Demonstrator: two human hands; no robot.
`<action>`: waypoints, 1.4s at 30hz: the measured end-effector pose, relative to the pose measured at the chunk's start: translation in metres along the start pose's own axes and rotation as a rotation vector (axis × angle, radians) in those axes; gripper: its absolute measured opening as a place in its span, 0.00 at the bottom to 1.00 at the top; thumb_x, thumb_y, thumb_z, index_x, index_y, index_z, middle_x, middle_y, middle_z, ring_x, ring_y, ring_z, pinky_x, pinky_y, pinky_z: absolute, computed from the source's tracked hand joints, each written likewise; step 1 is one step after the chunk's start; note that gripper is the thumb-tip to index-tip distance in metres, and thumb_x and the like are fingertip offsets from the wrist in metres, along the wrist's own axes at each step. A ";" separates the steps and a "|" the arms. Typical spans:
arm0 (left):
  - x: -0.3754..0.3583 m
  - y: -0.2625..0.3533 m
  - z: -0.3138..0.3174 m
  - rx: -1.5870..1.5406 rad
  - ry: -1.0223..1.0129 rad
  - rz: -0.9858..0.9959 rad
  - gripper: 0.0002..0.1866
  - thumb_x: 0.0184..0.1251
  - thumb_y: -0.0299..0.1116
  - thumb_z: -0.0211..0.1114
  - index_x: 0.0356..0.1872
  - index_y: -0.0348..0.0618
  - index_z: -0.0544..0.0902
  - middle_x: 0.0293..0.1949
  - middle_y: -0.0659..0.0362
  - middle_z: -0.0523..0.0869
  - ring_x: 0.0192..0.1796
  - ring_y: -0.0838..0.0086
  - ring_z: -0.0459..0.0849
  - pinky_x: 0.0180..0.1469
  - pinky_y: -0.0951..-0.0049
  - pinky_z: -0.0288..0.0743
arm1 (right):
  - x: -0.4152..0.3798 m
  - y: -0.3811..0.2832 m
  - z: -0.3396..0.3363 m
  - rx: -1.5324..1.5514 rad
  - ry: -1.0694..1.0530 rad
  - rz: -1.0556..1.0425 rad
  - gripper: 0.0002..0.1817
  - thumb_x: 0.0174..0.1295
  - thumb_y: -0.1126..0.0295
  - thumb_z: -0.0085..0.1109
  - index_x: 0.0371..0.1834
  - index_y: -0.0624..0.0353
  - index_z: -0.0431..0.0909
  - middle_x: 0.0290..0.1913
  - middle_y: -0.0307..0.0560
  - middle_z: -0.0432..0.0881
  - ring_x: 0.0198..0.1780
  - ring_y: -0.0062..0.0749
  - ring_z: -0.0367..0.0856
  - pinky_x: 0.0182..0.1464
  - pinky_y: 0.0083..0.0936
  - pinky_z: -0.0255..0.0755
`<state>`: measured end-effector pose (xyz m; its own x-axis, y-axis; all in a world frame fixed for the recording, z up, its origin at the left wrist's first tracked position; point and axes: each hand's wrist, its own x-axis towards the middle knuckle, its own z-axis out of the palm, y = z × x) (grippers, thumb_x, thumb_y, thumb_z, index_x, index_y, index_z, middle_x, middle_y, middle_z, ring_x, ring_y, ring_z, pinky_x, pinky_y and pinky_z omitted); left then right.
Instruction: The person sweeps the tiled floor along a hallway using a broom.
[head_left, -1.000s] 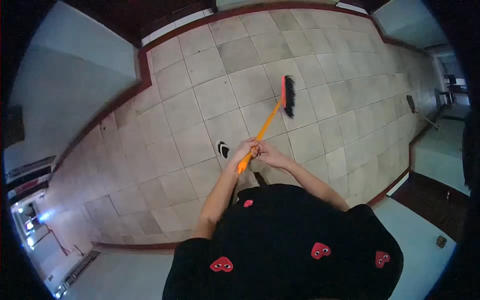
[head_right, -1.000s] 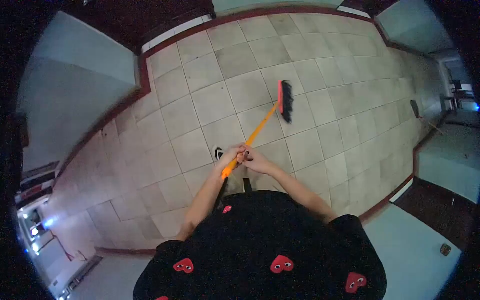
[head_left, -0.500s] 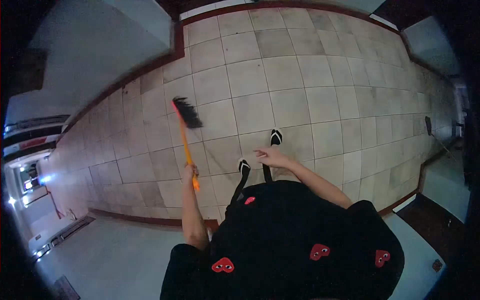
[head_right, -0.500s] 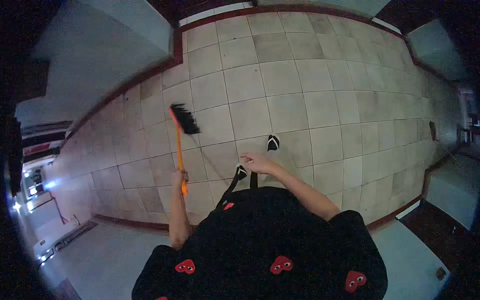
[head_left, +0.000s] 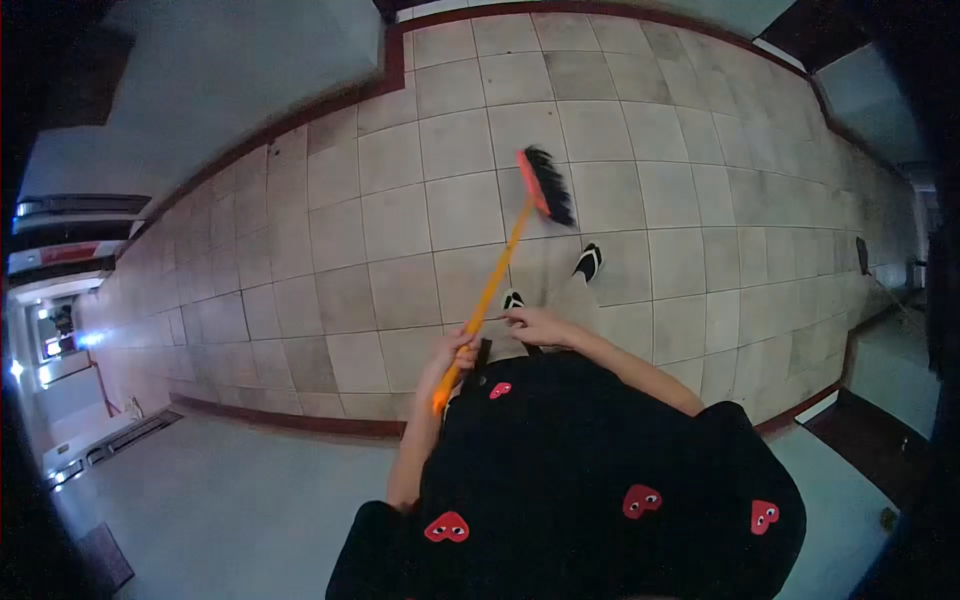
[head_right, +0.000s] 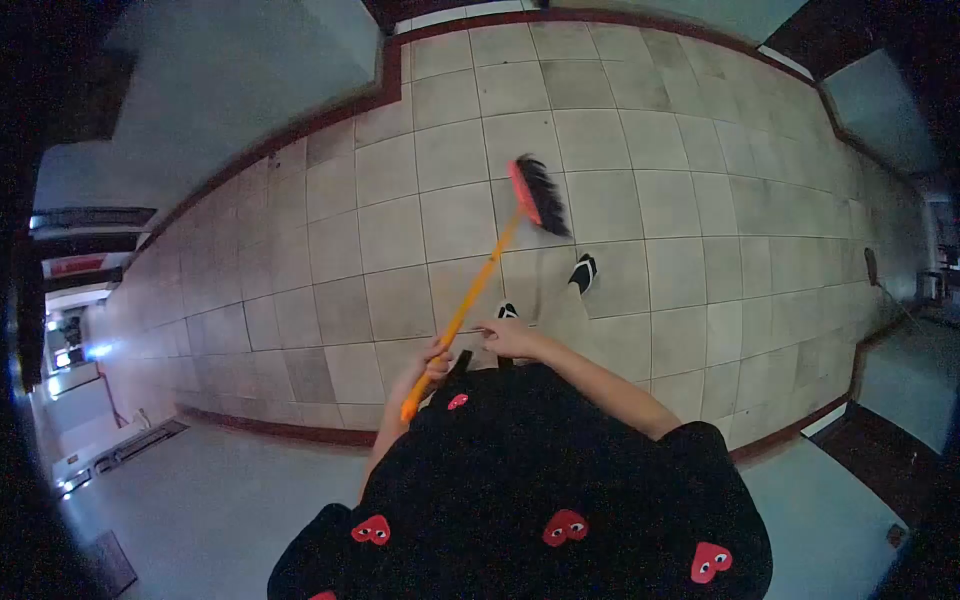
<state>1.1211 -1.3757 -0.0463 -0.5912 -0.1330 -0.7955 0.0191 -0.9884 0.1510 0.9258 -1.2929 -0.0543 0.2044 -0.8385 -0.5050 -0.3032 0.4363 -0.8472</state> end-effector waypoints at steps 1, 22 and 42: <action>0.012 -0.006 -0.003 0.104 -0.019 -0.033 0.13 0.53 0.29 0.49 0.41 0.46 0.63 0.16 0.65 0.64 0.11 0.85 0.59 0.10 0.89 0.54 | 0.002 0.000 0.008 0.013 -0.002 -0.006 0.23 0.46 0.65 0.45 0.48 0.58 0.62 0.39 0.51 0.72 0.41 0.33 0.70 0.42 0.23 0.64; -0.100 -0.075 -0.141 0.583 0.595 0.442 0.10 0.51 0.27 0.46 0.36 0.46 0.64 0.15 0.64 0.65 0.13 0.83 0.62 0.13 0.84 0.57 | -0.107 0.053 0.120 -0.177 0.112 -0.003 0.23 0.44 0.66 0.46 0.48 0.56 0.62 0.40 0.53 0.72 0.37 0.40 0.73 0.40 0.28 0.66; -0.101 -0.242 -0.136 0.543 0.090 0.002 0.21 0.52 0.28 0.49 0.50 0.46 0.61 0.18 0.63 0.69 0.14 0.85 0.63 0.14 0.87 0.59 | -0.170 0.071 0.231 -0.115 0.177 0.024 0.23 0.43 0.61 0.46 0.44 0.60 0.66 0.37 0.52 0.73 0.38 0.40 0.72 0.41 0.28 0.65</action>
<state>1.2859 -1.1327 -0.0824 -0.5196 -0.1643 -0.8385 -0.4124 -0.8112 0.4145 1.0847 -1.0446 -0.0665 0.0322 -0.8771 -0.4793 -0.4128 0.4251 -0.8056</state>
